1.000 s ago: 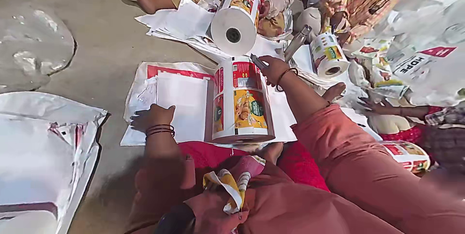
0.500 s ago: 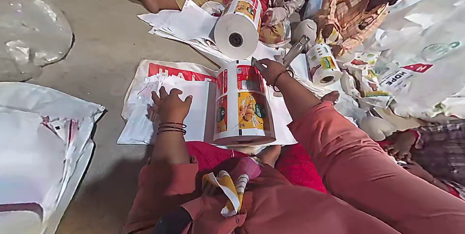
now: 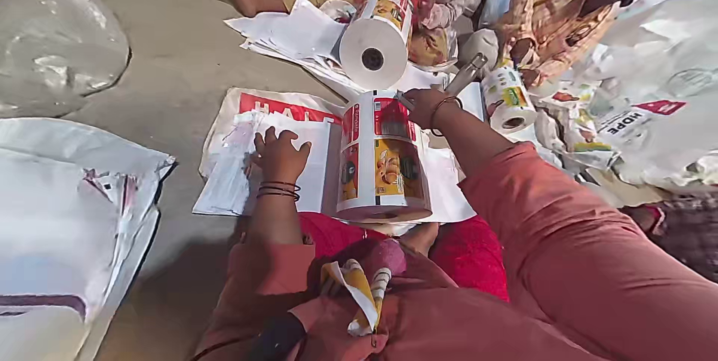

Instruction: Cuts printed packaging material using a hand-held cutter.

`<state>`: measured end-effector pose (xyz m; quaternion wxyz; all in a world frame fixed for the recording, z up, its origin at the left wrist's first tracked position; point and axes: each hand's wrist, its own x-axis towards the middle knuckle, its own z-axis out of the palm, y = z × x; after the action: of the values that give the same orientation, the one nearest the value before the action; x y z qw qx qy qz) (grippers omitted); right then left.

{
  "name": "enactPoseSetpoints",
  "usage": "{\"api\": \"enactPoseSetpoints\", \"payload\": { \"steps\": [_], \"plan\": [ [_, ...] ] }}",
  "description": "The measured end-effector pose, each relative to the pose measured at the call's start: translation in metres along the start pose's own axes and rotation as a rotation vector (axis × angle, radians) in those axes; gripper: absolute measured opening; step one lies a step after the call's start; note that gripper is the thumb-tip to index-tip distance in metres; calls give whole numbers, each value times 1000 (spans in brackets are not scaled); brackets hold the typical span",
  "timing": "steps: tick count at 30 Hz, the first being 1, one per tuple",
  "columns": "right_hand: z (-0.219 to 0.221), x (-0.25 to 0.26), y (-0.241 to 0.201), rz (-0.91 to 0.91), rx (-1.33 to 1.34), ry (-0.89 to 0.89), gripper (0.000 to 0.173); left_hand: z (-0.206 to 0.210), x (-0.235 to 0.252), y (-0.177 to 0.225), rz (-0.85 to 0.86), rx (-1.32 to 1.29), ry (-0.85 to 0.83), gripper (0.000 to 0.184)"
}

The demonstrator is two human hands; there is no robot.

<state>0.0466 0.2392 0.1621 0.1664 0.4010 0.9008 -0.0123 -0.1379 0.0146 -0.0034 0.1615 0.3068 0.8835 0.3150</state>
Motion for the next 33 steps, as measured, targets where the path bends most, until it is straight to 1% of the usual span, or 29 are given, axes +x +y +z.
{"api": "enactPoseSetpoints", "payload": {
  "steps": [2, 5, 8, 11, 13, 15, 19, 21, 23, 24, 25, 27, 28, 30, 32, 33],
  "plan": [
    [3, -7, -6, -22, 14, -7, 52, -3, -1, -3, 0, 7, 21, 49],
    [9, -35, -8, -8, 41, -43, 56, 1, -4, 0, 45, 8, 20, 48],
    [15, -60, -15, -4, 41, -99, 53, 3, -4, 1, 66, 21, 19, 47],
    [19, -94, -19, -32, 56, -119, 51, 4, -5, 3, 87, 15, 30, 47],
    [33, -119, -22, -52, 64, -137, 54, 7, -11, 3, 97, 13, 26, 48],
    [40, -144, -26, -76, 67, -135, 53, 7, -14, 7, 112, 14, 35, 48],
    [52, -204, -38, -113, 43, -184, 50, 6, -29, 17, 208, 31, 78, 49],
    [57, -235, -39, -114, 34, -253, 52, 9, -37, 22, 279, 32, 93, 49],
    [64, -266, -31, -156, 78, -330, 48, 9, -44, 29, 364, 2, 90, 49],
    [68, -279, -26, -172, 117, -357, 49, 8, -48, 33, 410, -13, 70, 49],
    [74, -289, -16, -168, 170, -326, 50, 7, -53, 38, 465, -20, 34, 49],
    [89, -301, 14, -93, 406, -132, 55, 13, -71, 47, 613, -31, -96, 50],
    [95, -300, 31, -23, 556, -26, 60, 18, -76, 53, 724, -33, -152, 52],
    [107, -291, 54, 119, 876, 92, 65, 31, -89, 61, 940, -23, -217, 58],
    [124, -281, 66, 158, 1088, 139, 61, 44, -102, 68, 1065, 5, -252, 56],
    [131, -276, 68, 160, 1141, 149, 59, 48, -106, 72, 1093, 30, -268, 53]
  ]
}}
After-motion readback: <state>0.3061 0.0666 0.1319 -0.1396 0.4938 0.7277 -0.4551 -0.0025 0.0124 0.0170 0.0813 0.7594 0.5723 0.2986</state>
